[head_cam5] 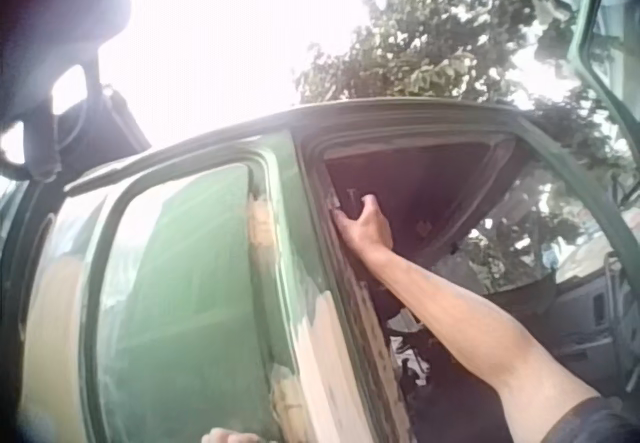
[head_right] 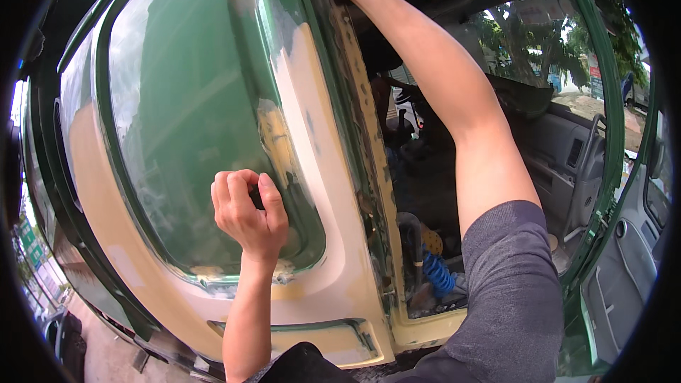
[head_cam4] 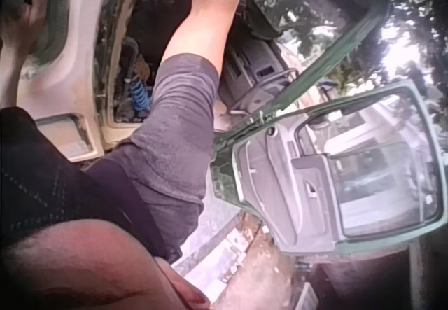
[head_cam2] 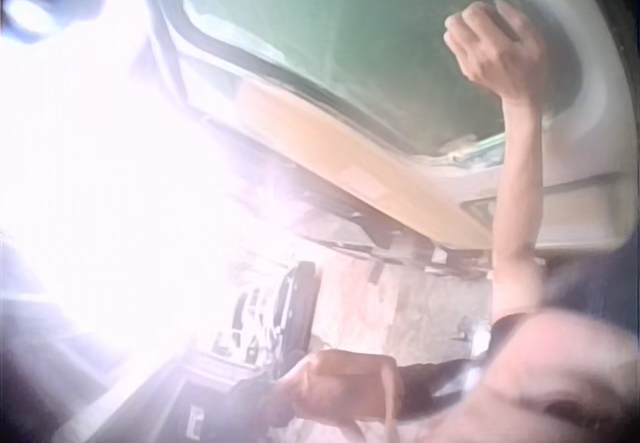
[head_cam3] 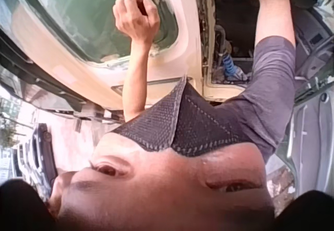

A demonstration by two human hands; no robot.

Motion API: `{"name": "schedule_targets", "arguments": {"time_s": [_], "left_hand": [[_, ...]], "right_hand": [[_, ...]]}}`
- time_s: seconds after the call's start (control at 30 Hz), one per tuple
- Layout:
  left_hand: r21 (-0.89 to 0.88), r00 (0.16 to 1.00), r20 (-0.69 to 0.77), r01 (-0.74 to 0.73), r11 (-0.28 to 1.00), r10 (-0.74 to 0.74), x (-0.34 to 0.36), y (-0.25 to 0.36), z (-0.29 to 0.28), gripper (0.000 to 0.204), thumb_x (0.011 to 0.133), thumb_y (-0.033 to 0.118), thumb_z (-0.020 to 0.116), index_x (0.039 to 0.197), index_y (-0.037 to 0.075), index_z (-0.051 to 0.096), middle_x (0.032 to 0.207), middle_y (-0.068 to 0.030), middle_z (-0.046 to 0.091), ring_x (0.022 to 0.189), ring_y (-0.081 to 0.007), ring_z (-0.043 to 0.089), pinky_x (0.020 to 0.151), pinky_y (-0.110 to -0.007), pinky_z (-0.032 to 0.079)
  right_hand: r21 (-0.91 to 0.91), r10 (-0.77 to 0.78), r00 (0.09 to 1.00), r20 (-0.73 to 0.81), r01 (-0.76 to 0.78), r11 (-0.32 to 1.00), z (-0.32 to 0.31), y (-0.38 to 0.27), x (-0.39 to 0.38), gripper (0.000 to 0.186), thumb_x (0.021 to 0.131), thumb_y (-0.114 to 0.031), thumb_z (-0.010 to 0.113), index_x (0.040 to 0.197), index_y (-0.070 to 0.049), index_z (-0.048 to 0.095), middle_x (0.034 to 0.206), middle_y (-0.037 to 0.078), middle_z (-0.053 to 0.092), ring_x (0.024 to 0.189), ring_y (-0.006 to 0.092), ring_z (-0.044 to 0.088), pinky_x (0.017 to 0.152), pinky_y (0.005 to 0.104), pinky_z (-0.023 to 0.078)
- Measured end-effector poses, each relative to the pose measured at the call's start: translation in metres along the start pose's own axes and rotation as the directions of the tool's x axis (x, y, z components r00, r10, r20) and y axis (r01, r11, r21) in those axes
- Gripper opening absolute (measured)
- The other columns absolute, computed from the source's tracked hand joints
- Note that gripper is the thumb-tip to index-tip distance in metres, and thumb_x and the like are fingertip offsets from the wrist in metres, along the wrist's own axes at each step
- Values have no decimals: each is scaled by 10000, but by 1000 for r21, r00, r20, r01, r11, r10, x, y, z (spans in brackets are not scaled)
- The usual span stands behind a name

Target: The person rubs the side of a green truck with a sanding block and wipes the surface with a blue cloth after dipping it into a bucket of water.

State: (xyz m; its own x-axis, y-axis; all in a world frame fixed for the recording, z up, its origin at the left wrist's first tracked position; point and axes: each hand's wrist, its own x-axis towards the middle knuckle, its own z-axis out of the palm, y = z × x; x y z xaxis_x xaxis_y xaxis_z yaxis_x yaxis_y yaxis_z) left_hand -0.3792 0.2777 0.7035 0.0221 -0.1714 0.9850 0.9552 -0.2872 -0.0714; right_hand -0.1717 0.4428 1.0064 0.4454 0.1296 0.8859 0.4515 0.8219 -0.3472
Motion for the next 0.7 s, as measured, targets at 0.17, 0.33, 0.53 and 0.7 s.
{"name": "schedule_targets", "arguments": {"time_s": [0.17,0.33,0.53,0.7], "left_hand": [[27,1000,3,-8,1000,8,2,-3,-5,122,849,128,609,791,49,536,768,-84,503,702,-264,495,605,-388,393],[3,1000,3,9,1000,-9,1,2,-6,129,853,133,613,792,49,536,778,-92,508,712,-282,502,609,-402,400],[34,1000,-3,-18,999,18,1,-13,-8,135,857,131,615,786,50,533,778,-89,514,708,-286,507,608,-407,410],[-2,1000,-17,20,1000,-20,1,2,-1,128,851,120,621,787,52,533,775,-86,514,708,-282,506,610,-406,411]], "right_hand": [[-43,33,999,-28,-34,999,9,-23,19,697,783,-470,763,1275,-13,578,1207,278,671,1154,418,645,969,485,522],[-46,27,999,-24,-28,999,3,-17,15,721,777,-485,769,1298,-28,571,1232,270,665,1181,413,632,989,481,514],[-5,-5,998,55,5,1000,5,6,-24,772,774,-528,763,1302,-4,559,1239,273,659,1190,405,631,987,466,510],[-94,4,1000,-3,-4,996,-8,-21,17,702,796,-530,747,1244,-19,572,1215,268,669,1157,415,644,971,481,514]]}}
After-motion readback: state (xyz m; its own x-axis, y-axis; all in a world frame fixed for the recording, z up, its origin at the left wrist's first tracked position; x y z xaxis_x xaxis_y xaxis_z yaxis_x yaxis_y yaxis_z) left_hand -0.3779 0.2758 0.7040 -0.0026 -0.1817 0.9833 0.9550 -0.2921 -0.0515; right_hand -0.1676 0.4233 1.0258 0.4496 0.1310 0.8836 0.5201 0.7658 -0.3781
